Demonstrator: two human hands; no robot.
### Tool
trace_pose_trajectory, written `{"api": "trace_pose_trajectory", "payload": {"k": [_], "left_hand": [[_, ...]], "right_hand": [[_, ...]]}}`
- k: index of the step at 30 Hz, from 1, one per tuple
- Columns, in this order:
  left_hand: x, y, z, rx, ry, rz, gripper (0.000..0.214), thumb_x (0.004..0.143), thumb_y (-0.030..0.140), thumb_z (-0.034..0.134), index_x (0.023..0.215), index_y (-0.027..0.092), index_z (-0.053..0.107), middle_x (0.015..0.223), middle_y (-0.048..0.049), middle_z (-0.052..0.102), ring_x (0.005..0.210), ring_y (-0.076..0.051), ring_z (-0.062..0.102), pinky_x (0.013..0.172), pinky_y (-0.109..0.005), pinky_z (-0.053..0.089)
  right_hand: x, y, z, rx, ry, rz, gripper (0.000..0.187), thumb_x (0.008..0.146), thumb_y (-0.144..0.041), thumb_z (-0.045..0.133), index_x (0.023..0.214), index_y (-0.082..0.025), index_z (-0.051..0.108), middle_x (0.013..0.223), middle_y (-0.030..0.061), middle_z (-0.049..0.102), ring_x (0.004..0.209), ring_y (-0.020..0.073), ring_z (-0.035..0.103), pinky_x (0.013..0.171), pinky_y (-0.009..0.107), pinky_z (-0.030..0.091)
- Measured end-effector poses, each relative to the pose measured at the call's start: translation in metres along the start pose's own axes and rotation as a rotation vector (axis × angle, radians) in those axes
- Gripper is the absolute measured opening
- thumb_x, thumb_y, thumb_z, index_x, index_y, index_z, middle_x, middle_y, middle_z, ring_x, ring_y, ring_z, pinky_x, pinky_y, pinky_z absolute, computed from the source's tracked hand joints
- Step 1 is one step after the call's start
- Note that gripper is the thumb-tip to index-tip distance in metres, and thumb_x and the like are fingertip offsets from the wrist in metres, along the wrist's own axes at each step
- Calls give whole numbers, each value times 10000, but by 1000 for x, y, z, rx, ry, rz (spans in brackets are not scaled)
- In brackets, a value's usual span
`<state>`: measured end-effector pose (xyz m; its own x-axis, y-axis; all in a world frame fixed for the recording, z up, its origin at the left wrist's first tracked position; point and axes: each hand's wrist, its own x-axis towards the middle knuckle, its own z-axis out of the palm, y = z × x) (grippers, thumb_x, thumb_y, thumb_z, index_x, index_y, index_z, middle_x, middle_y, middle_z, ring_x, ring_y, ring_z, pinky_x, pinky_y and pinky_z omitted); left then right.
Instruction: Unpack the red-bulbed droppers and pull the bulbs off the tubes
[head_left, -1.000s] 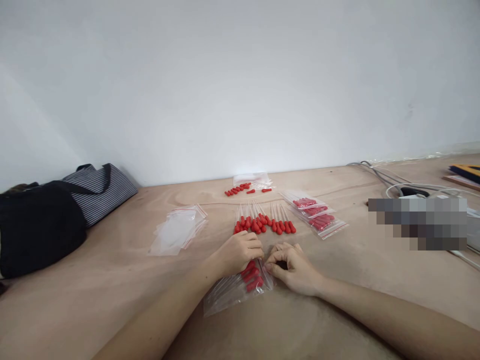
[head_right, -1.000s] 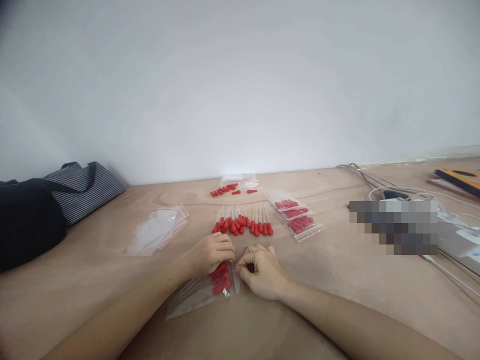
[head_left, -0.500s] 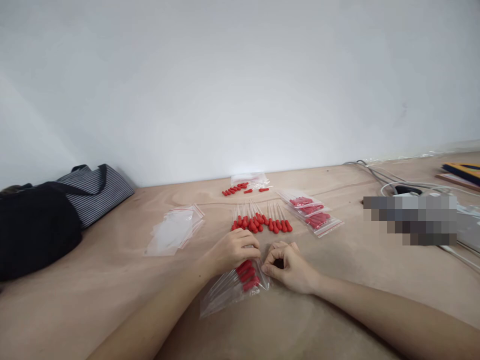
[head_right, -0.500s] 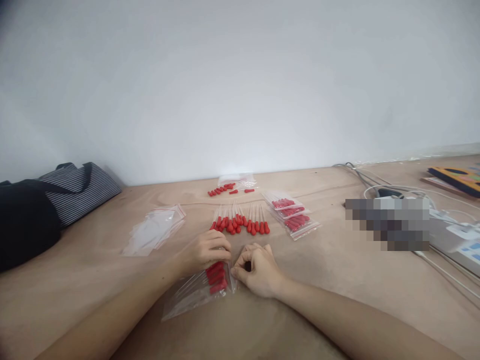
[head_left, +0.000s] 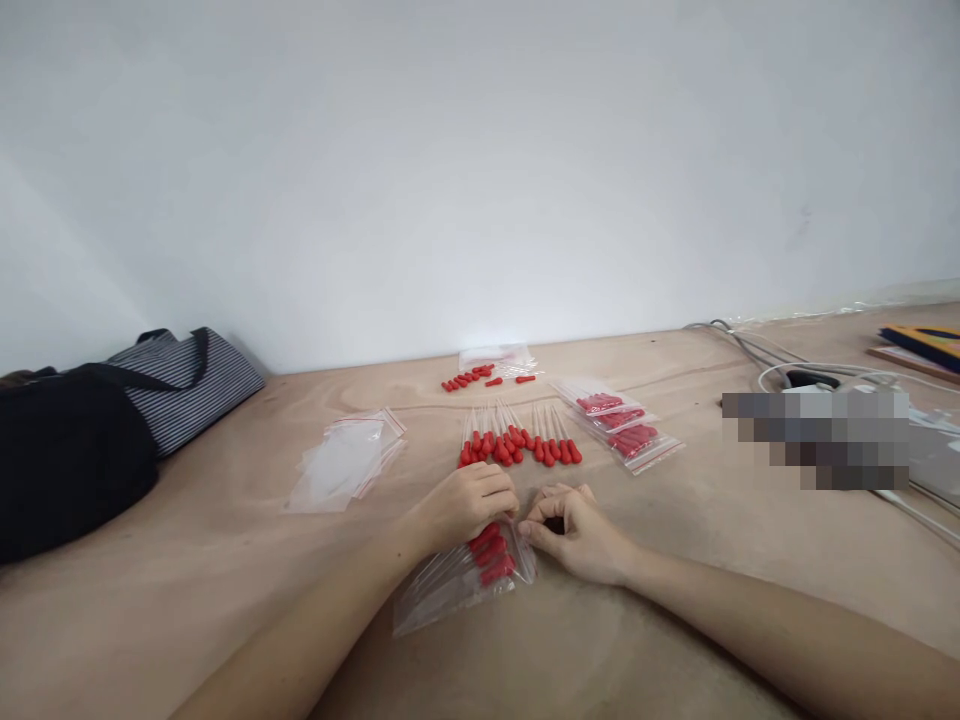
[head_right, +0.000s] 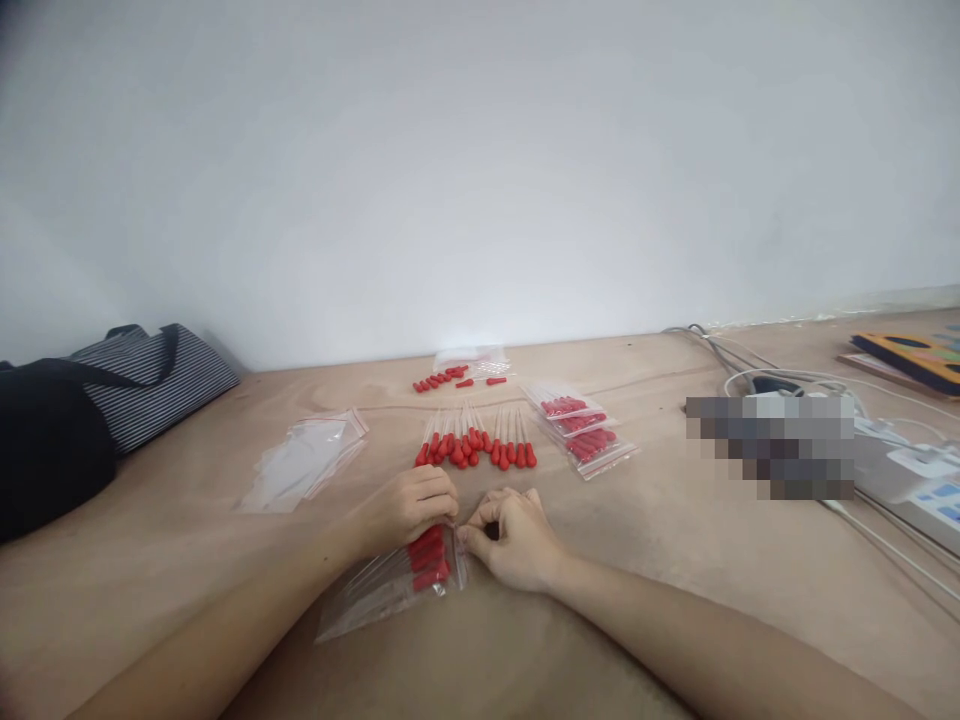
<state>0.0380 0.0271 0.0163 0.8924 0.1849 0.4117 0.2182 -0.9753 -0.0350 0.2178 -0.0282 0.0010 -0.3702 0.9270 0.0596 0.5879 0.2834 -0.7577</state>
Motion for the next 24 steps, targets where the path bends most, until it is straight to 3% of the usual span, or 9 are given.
{"api": "trace_pose_trajectory", "payload": {"k": [13, 24], "left_hand": [[-4, -2, 3, -36, -23, -42, 240, 884, 160, 365, 686, 156, 501, 699, -21, 594, 656, -117, 507, 625, -233, 371], [-4, -1, 3, -28, -27, -55, 204, 870, 172, 410, 692, 156, 507, 693, -12, 594, 656, -113, 510, 631, -228, 374]], "right_hand": [[1, -1, -5, 31, -84, 0, 182, 752, -229, 489, 663, -217, 647, 798, -13, 640, 842, 166, 529, 860, 369, 217], [1, 0, -5, 29, -86, -11, 157, 749, -282, 525, 682, -219, 653, 792, -8, 637, 830, 166, 536, 861, 358, 225]]}}
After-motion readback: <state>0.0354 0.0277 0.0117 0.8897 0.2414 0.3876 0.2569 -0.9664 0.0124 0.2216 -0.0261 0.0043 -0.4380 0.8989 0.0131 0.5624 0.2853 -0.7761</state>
